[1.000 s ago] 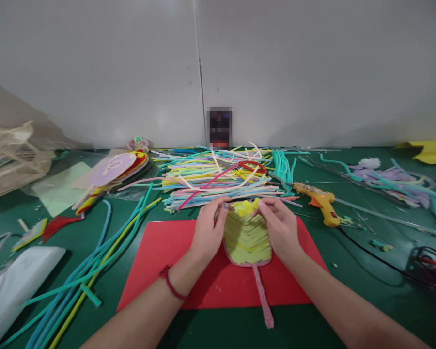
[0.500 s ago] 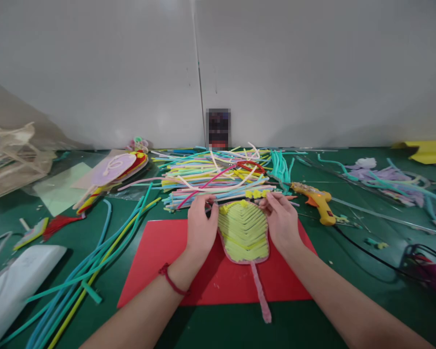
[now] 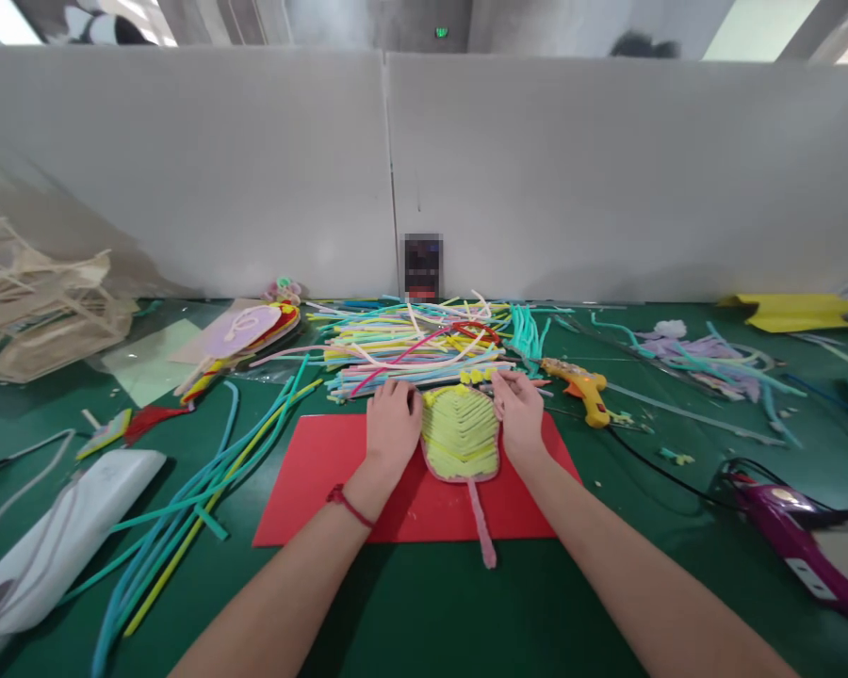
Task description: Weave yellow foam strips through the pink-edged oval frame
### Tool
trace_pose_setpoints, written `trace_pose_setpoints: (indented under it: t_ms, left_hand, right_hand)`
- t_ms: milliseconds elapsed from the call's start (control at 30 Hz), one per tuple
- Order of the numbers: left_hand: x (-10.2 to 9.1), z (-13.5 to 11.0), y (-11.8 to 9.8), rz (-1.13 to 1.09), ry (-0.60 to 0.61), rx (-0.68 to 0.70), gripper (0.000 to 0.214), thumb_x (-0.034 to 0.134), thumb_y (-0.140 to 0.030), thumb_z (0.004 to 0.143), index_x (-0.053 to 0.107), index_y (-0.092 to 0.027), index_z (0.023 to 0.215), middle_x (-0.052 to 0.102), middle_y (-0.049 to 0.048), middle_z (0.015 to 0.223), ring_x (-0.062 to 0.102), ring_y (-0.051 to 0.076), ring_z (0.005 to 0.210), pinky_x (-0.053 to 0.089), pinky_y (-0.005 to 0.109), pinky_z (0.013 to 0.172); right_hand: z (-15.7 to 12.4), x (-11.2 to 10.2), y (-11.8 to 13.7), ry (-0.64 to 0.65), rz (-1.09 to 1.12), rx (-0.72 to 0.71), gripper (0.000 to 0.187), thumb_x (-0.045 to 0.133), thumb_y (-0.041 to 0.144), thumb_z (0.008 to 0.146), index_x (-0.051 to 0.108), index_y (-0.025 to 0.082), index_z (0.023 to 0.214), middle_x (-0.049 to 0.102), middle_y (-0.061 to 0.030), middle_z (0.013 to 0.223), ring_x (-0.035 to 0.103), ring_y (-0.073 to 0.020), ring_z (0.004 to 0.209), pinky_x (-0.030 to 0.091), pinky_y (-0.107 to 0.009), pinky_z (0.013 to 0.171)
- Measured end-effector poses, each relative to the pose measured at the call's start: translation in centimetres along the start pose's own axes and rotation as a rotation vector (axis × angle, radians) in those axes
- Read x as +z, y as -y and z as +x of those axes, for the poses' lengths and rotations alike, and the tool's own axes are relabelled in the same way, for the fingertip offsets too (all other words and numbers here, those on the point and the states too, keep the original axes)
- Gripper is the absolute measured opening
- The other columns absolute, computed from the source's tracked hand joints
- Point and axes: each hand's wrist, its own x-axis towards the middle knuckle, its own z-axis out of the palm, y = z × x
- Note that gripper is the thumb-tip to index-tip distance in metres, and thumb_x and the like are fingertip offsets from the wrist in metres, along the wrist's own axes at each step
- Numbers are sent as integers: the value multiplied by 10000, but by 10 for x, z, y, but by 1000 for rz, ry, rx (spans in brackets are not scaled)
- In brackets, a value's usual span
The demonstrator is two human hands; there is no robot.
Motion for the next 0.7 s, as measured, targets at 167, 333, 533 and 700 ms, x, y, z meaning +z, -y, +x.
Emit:
trace_pose_setpoints:
  t_ms: [167, 333, 533, 700]
  left_hand:
    - [-12, -8, 6, -307, -61, -16, 150, 424, -190, 832, 572, -173, 835, 595, 81, 906, 518, 235, 952, 381, 399, 866]
    - [-13, -18, 2, -529, 13, -15, 240, 340, -254, 880, 556, -161, 930, 625, 64, 927, 585, 166, 858, 464, 296, 767]
    - [-13, -26, -10, -711, 222, 92, 236, 393, -290, 857, 565, -154, 945, 634, 42, 858, 594, 143, 805, 471, 250, 728]
    - [-16, -32, -13, -675, 316, 167, 198, 421, -283, 834, 565, -156, 786, 605, 21, 762, 556, 138, 723, 448, 246, 681]
  right_hand:
    - [-7, -1, 8, -29, 59, -3, 260, 675, 393, 629, 527, 193, 707, 425, 95, 457, 348, -58, 387, 252, -199, 367]
    - [-18, -8, 20, 104, 97, 81, 239, 666, 376, 634, 527, 195, 706, 468, 79, 499, 342, -52, 374, 232, -190, 345]
    - [-26, -10, 37, 334, 55, 181, 210, 671, 350, 648, 536, 191, 676, 476, 68, 485, 335, -51, 360, 238, -180, 327]
    - [-33, -4, 37, 399, 32, 157, 200, 679, 351, 664, 565, 193, 706, 520, 59, 506, 410, -69, 383, 355, -204, 375]
